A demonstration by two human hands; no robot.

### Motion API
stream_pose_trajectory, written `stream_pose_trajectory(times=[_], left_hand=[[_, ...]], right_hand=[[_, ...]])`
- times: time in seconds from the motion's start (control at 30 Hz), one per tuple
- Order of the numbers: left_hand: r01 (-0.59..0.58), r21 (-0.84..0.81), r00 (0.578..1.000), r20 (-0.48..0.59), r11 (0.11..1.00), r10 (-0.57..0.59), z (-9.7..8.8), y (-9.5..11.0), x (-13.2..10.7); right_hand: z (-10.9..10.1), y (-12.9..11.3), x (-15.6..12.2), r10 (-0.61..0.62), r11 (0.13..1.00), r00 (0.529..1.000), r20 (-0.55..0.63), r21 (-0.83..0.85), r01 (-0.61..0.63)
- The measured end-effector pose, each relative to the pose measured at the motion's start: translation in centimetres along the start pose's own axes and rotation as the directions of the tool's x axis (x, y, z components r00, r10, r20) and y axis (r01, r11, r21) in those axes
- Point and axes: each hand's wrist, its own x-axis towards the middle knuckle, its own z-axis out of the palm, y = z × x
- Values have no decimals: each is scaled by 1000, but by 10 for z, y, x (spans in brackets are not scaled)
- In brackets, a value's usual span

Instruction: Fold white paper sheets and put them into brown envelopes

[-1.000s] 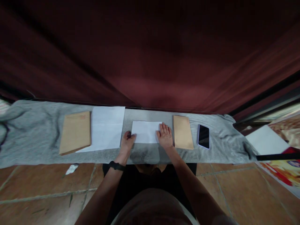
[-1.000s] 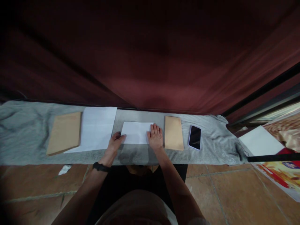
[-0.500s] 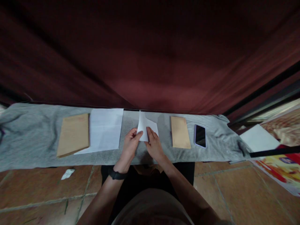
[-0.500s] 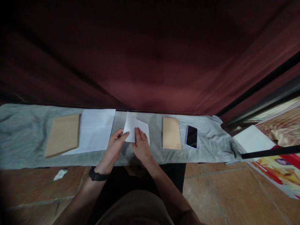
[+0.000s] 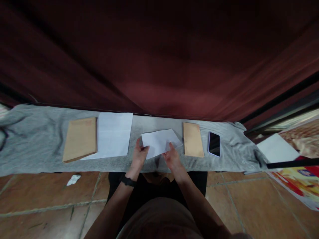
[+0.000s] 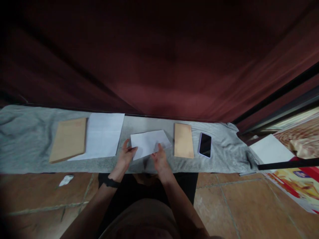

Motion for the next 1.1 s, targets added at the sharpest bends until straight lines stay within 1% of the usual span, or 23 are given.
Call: stream_pose_trajectory(times=[0.07,0.1,0.13,0.2,0.23,0.3,0.33,0.37,0.4,0.43,0.5,0.53,0.57,0.6,0.67,0.7,0.77,0.83,0.87,0.97,1.03,1.07,1.1], left_hand=[[-77,159,997,9,984,77,-4,-8,6],[-113,246,994,28,963,110,-7,-10,9],[-145,333,989,50,932,136,-9,-11,12],[-191,485,982,88,854,170,-14,-11,16],[-209,535,978,104,819,182,-15,-11,18],[-245,582,970,140,776,201,-18,-9,22],[-262,587,965,163,766,205,-19,-9,23],[-273,590,962,182,760,204,-19,-9,25],[-276,596,961,192,754,200,-20,-10,26],[-274,604,961,193,749,196,-20,-10,26],[-272,621,962,179,735,205,-20,-12,25],[-273,629,962,170,728,214,-19,-13,24],[-277,634,961,165,722,223,-19,-13,22],[-281,637,959,167,718,227,-18,-13,20],[-280,641,960,181,714,214,-17,-10,18],[-276,646,961,188,711,202,-17,-8,17],[-268,659,963,200,702,180,-17,-4,17],[-260,675,966,194,691,173,-18,0,18],[-258,679,966,191,687,173,-18,2,17],[-239,703,971,170,669,168,-17,6,11],[-238,751,966,115,616,233,-13,7,2],[-253,778,950,88,575,299,-10,8,-3],[-286,800,923,82,527,375,-5,7,-9]], right_hand=[[-5,10,-6,187,972,980,74,133,-196],[-9,13,-9,262,942,957,122,184,-281],[-15,15,-13,307,917,937,169,209,-339],[-27,15,-24,376,866,886,271,237,-440],[-34,14,-30,414,828,847,333,250,-503],[-46,10,-42,476,751,749,461,231,-619],[-51,8,-46,478,741,730,488,222,-634],[-54,6,-48,468,751,734,492,216,-624],[-56,5,-48,442,785,769,462,215,-580],[-56,4,-47,397,840,827,398,206,-502],[-52,5,-38,244,957,947,209,103,-269],[-49,7,-32,140,990,983,117,-3,-141],[-44,9,-26,34,991,998,61,-129,-25],[-39,11,-20,-64,966,997,46,-249,73],[-28,16,-10,-206,867,971,117,-438,237],[-23,18,-6,-249,808,953,174,-506,303],[-15,21,-1,-281,691,921,271,-608,390],[-10,24,1,-267,605,914,307,-684,407],[-8,24,0,-256,578,916,308,-711,400],[-7,26,-2,-238,540,924,298,-750,382],[-7,27,-3,-234,534,928,291,-759,373],[-7,27,-4,-232,533,929,288,-762,369],[-7,26,-4,-228,532,930,288,-763,366]])
